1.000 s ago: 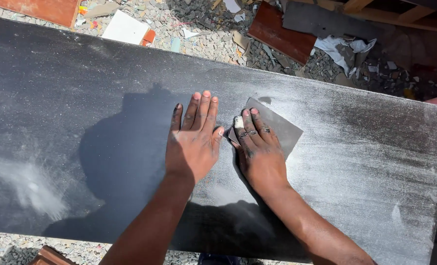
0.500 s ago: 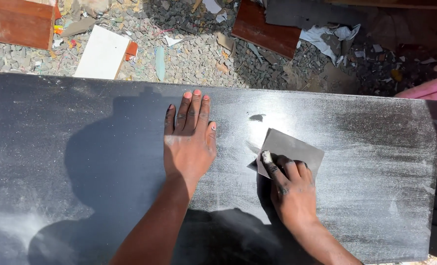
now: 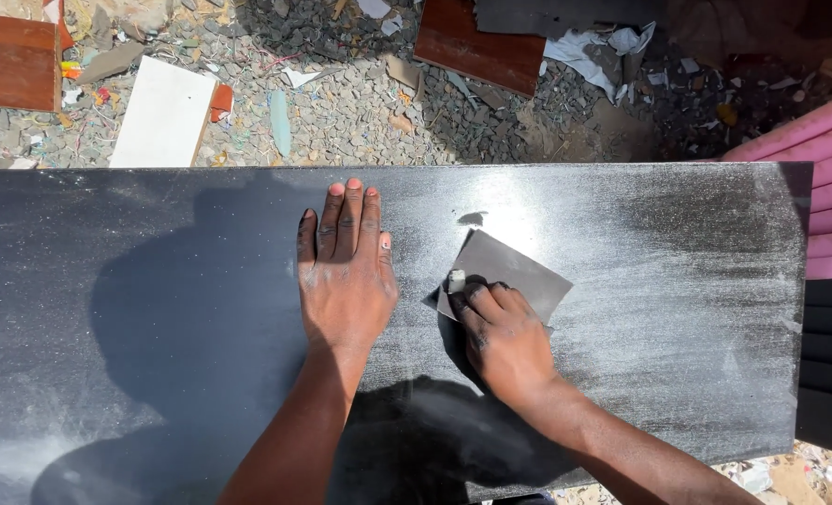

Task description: The person sands the surface and edges of a large black furniture panel using a piece of sandpaper held in their right hand while stabilizing the panel with their left hand.

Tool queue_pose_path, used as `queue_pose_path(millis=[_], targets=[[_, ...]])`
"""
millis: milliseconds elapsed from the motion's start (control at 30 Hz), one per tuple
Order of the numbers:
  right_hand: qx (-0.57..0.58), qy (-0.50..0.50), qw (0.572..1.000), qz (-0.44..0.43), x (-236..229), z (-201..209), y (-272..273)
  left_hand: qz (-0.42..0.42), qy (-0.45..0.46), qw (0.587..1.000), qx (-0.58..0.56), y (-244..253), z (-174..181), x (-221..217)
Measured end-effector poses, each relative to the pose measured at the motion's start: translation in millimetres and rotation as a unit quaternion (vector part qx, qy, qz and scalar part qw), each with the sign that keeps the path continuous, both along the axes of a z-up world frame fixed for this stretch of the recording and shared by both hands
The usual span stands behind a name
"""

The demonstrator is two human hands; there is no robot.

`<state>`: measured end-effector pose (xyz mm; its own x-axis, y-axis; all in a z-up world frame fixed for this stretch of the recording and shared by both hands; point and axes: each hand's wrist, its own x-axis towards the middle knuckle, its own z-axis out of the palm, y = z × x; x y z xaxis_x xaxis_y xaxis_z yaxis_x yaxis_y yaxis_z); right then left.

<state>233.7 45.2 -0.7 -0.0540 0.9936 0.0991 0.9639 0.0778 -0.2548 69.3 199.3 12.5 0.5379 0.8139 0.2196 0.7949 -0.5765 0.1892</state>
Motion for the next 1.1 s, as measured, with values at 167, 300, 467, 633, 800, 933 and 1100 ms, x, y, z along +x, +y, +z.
queue_pose_path(millis=[167,300,467,633,800,933,1100], targets=[[-0.032,-0.024,0.999,0.007,25.5,24.1,-24.2,-0.002,-0.012,1.0,0.003,0.0,3.1,-0.8],[-0.056,-0.007,0.998,-0.033,15.9,0.1,-31.2,0.005,-0.013,1.0,-0.008,0.1,2.1,2.7],[-0.082,-0.013,0.997,0.001,26.8,27.9,-12.6,0.012,-0.013,0.999,-0.035,-6.0,-1.5,-1.0],[-0.134,-0.053,0.988,-0.048,30.6,23.8,-32.5,0.018,-0.028,0.997,-0.073,-0.8,-8.7,-1.3],[-0.082,0.027,0.996,-0.026,9.2,30.8,42.7,0.033,0.006,0.995,-0.095,-4.9,-6.8,4.5],[-0.231,0.042,0.967,-0.095,58.6,62.6,22.1,0.133,0.015,0.983,-0.128,-73.3,7.3,39.0],[-0.234,0.168,0.945,-0.153,118.8,135.0,-0.3,0.093,-0.054,0.993,0.055,-184.7,0.9,95.7]])
